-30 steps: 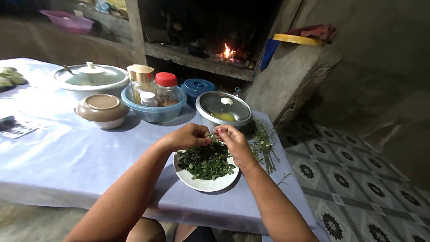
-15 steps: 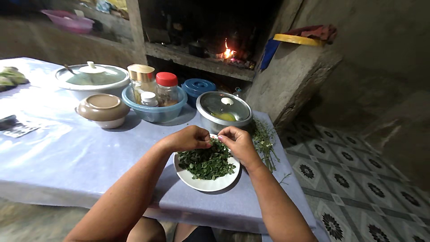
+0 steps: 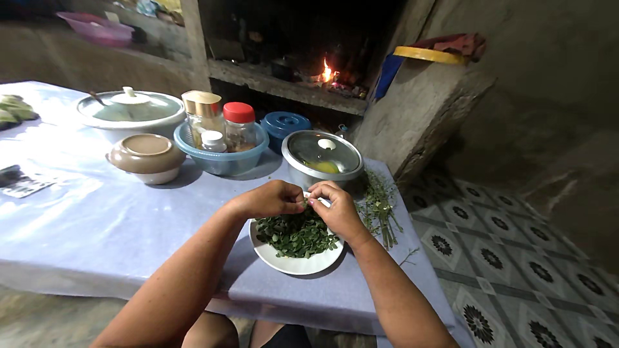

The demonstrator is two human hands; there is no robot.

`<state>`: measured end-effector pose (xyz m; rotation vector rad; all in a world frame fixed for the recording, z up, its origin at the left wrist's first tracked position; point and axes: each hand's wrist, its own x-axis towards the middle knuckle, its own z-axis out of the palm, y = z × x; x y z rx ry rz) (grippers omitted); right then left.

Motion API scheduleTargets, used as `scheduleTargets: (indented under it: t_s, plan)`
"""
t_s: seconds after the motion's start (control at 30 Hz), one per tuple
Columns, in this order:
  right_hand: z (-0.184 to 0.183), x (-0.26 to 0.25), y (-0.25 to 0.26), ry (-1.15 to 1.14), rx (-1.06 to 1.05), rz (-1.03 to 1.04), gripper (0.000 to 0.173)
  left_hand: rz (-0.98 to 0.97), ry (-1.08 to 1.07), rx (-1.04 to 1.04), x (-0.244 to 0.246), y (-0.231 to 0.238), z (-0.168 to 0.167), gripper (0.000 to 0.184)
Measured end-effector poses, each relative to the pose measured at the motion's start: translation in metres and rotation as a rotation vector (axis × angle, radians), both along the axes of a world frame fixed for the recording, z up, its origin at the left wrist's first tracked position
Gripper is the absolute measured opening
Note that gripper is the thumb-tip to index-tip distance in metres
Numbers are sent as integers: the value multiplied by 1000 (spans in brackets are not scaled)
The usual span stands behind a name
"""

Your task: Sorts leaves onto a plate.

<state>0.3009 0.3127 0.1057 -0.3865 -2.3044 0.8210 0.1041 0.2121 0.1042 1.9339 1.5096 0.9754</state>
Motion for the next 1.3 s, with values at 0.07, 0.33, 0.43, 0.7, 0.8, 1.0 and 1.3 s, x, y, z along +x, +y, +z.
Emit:
scheduleTargets:
  t_s: [0.07,0.33,0.43,0.7,0.8,1.0,1.3]
  plan:
    - [2,1,1,20,17,-24,6,-23,18,-12,-4,2,-2,10]
    - [30,35,42,-357,326,-433,20,75,113,17,-10,-1,2,14]
    - [37,45,58,-691,337,-661,22,156,195,6,-18,-2,1,8]
    - [27,45,72,-834,245,-687,37,184,527,-362,-15,-7,-3,87]
    - [27,40,53,-708,338,-507,35,186,600,-370,-5,-5,-3,100]
    - [17,17,19,-887,312,-127,51,125,630,-352,8,3,-11,112]
    - [-2,-1,-1,-928,376,-75,40,39,582,-310,13,17,-17,96]
